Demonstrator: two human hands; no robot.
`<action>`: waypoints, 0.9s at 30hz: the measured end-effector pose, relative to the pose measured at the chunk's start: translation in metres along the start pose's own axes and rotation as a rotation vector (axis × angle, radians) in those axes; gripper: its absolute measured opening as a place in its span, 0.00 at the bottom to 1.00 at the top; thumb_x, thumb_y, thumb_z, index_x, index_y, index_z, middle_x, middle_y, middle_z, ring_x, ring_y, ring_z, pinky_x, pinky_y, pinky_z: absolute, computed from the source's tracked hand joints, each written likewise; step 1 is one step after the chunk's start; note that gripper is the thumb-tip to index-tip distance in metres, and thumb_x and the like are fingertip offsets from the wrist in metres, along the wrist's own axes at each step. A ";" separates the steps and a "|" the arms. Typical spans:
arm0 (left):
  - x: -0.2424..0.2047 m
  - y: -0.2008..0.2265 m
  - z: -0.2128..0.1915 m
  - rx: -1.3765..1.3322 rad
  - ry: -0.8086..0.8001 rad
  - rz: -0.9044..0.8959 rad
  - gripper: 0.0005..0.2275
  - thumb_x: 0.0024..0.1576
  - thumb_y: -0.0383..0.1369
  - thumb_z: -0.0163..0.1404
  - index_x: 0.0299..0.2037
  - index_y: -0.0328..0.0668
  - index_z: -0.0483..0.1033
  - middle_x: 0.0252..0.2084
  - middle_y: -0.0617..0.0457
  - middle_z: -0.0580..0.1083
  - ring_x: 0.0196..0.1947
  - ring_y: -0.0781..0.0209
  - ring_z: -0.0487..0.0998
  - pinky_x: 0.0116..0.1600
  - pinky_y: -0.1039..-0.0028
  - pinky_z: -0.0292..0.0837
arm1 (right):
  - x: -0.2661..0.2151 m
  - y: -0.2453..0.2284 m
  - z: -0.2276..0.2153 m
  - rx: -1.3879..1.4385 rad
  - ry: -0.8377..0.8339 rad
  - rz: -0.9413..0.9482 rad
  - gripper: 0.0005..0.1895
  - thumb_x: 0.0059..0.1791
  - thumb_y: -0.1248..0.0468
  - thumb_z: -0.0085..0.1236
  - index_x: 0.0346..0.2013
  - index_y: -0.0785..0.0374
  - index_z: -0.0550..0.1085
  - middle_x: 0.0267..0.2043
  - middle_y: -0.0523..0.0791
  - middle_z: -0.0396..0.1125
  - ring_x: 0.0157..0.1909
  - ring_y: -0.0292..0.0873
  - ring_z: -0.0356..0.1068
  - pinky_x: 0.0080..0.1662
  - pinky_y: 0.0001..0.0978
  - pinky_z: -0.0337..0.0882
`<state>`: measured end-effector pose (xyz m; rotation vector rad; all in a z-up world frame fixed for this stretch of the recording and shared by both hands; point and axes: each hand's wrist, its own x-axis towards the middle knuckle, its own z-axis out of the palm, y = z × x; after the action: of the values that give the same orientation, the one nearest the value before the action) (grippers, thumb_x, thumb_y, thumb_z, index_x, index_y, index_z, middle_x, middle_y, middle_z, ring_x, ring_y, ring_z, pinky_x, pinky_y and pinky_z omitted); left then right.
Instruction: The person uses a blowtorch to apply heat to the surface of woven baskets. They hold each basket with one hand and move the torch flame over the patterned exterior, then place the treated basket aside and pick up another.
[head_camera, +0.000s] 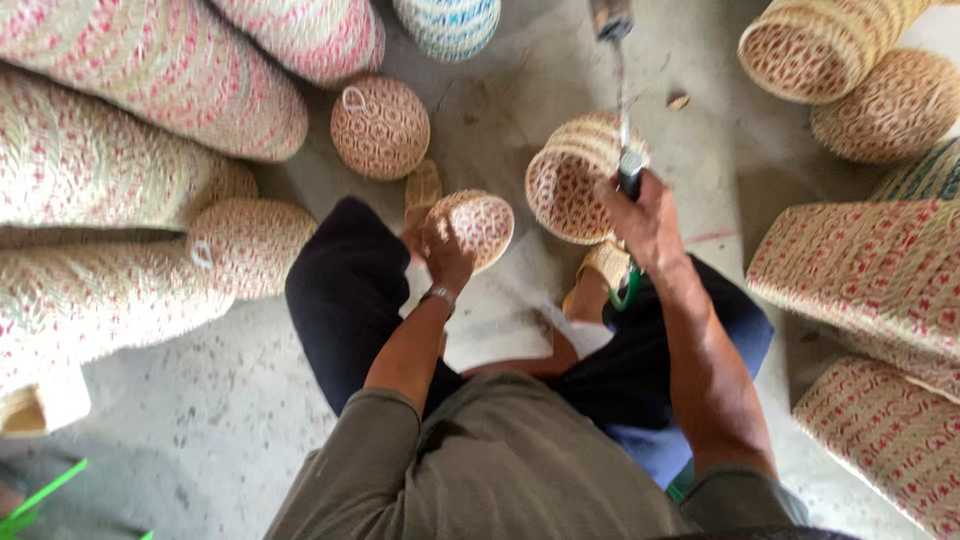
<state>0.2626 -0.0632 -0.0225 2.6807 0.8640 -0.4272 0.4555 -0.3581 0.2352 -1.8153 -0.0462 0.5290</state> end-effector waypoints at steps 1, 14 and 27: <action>0.008 -0.006 0.002 -0.106 -0.020 -0.053 0.48 0.51 0.48 0.56 0.77 0.48 0.35 0.77 0.32 0.40 0.76 0.33 0.45 0.67 0.52 0.61 | 0.000 -0.001 0.000 0.000 -0.014 -0.010 0.09 0.53 0.62 0.60 0.36 0.65 0.72 0.22 0.36 0.61 0.22 0.29 0.57 0.23 0.26 0.57; 0.008 -0.018 -0.010 -0.226 -0.034 -0.401 0.31 0.54 0.32 0.56 0.67 0.38 0.55 0.70 0.24 0.51 0.53 0.33 0.71 0.51 0.49 0.72 | 0.024 0.022 0.010 -0.322 0.096 -0.195 0.14 0.52 0.62 0.62 0.38 0.69 0.68 0.25 0.46 0.63 0.27 0.39 0.62 0.32 0.38 0.65; 0.018 0.017 -0.091 -1.610 -0.072 -0.684 0.18 0.61 0.30 0.49 0.61 0.53 0.62 0.50 0.44 0.73 0.40 0.48 0.79 0.41 0.55 0.81 | -0.008 0.014 -0.022 -0.402 0.187 -0.399 0.15 0.58 0.56 0.52 0.49 0.67 0.69 0.28 0.54 0.71 0.29 0.50 0.73 0.32 0.45 0.71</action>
<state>0.3039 -0.0344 0.0577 0.8828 1.2661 0.0968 0.4535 -0.3847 0.2292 -2.1670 -0.4021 0.0646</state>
